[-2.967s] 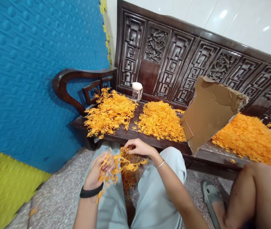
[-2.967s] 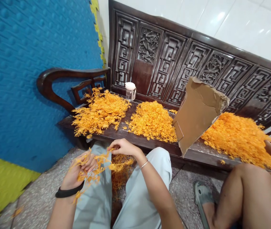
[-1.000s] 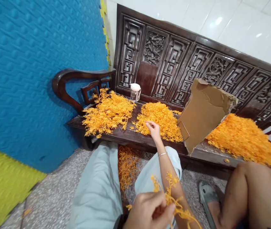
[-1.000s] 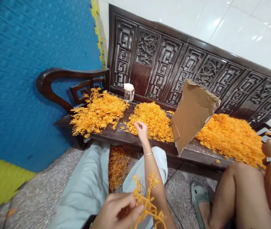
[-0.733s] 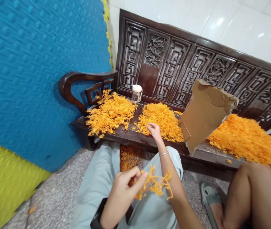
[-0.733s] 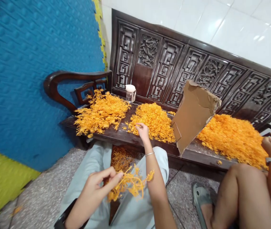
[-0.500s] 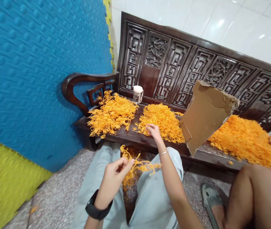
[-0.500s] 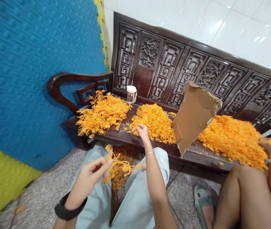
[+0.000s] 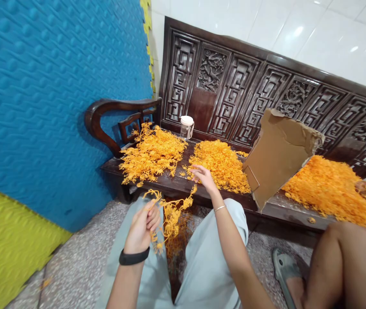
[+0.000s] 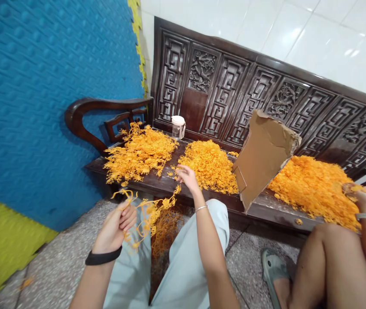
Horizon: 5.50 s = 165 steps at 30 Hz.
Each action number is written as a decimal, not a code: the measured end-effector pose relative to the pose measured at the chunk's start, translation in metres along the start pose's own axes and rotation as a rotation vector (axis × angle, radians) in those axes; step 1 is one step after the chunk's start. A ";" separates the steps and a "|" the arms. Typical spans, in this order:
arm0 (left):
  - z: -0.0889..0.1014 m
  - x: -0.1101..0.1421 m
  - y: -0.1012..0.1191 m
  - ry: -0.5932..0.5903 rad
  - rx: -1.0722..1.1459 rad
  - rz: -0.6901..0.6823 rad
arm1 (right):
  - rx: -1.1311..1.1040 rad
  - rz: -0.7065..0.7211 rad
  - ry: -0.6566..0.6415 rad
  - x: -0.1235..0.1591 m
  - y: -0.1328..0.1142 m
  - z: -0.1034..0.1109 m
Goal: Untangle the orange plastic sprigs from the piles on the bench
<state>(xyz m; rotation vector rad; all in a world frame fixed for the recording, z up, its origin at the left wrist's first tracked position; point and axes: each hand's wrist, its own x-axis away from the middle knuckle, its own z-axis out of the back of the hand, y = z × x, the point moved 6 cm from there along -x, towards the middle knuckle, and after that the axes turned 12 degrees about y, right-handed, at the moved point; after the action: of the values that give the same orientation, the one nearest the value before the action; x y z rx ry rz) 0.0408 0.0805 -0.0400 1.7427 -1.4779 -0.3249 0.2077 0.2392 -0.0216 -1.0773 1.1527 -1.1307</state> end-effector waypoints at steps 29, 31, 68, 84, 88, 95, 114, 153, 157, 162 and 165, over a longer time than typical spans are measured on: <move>0.018 -0.021 -0.016 0.144 0.442 0.447 | 0.180 0.024 -0.939 0.071 0.002 -0.056; 0.018 -0.022 -0.016 0.129 0.434 0.442 | 0.184 0.049 -0.887 0.065 0.004 -0.053; -0.039 0.016 -0.058 -0.080 0.446 0.566 | 0.108 0.281 0.202 0.019 -0.018 0.012; -0.071 0.101 -0.070 -0.219 0.285 0.537 | -0.067 0.230 0.577 0.004 -0.021 0.080; -0.073 0.095 -0.073 -0.248 0.178 0.407 | 0.065 0.306 0.418 0.006 -0.022 0.064; -0.059 0.059 -0.055 -0.211 0.201 0.368 | 0.319 0.382 0.276 -0.007 -0.006 0.032; 0.002 -0.001 -0.002 0.007 0.457 0.295 | 0.318 0.261 0.113 -0.011 0.014 0.001; -0.003 -0.005 -0.030 0.014 0.455 0.467 | -0.039 0.212 0.079 0.022 -0.021 0.001; -0.020 0.008 -0.037 -0.040 0.459 0.503 | -0.194 0.254 0.376 0.017 -0.025 0.027; -0.047 0.034 -0.063 -0.079 0.428 0.607 | -0.242 0.288 0.585 0.019 -0.029 0.050; -0.058 0.045 -0.073 -0.084 0.421 0.599 | -0.286 0.276 0.699 0.021 -0.025 0.062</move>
<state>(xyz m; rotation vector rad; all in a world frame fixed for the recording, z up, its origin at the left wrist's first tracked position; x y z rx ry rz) 0.1427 0.0623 -0.0418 1.5003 -2.1558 0.2470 0.2681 0.2178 0.0072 -0.7004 1.9950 -1.1742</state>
